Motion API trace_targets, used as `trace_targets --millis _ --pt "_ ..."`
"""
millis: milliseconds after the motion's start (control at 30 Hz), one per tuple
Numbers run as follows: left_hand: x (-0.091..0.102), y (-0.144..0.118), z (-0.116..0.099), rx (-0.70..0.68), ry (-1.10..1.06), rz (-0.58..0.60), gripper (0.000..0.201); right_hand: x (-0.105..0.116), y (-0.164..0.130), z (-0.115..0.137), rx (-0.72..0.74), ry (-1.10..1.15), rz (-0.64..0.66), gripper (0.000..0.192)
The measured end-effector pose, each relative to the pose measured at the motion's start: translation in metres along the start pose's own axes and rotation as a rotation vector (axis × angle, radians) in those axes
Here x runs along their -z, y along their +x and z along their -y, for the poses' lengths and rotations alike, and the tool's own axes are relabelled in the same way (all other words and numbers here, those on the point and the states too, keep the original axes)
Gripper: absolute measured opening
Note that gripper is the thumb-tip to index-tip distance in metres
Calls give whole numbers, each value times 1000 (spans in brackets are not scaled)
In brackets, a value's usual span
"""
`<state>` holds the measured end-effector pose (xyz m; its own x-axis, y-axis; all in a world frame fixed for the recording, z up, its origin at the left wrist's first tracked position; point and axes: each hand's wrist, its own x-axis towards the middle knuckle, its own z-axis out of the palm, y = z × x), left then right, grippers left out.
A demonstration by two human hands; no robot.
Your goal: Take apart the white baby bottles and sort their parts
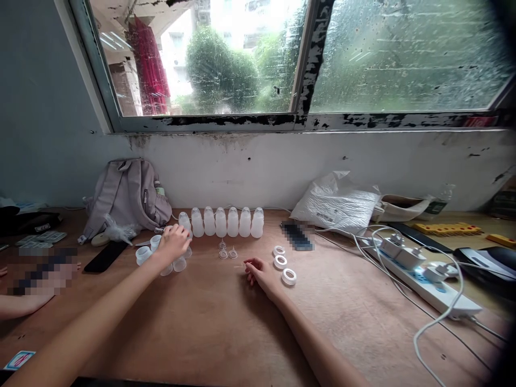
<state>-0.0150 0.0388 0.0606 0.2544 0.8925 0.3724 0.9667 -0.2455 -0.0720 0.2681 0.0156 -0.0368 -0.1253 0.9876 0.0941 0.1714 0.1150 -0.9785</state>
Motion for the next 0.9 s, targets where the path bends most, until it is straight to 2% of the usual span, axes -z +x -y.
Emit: trace_targets --millis 67,167,233,367,533,633,733,900 --pt "-7 -21 -4 -11 102 40 24 -1 -2 -1 169 -210 -45 22" --pt "-20 -43 -5 -8 149 55 26 -5 -2 -2 384 -514 10 31" --pt "-26 -52 -4 1 138 57 25 -10 1 -2 415 -691 65 40" --pt "-30 -59 -5 34 116 64 24 -22 12 -1 367 -924 98 47" --pt "-31 -62 -11 81 49 60 25 -25 16 1 427 -951 53 41" --pt "-32 -62 -13 106 -2 81 25 -23 9 3 470 -935 9 34" --pt "-32 -62 -15 131 -26 81 25 -22 -1 5 491 -956 27 29" --pt "-34 -63 -30 101 -142 -57 27 -15 -14 5 593 -987 10 36"
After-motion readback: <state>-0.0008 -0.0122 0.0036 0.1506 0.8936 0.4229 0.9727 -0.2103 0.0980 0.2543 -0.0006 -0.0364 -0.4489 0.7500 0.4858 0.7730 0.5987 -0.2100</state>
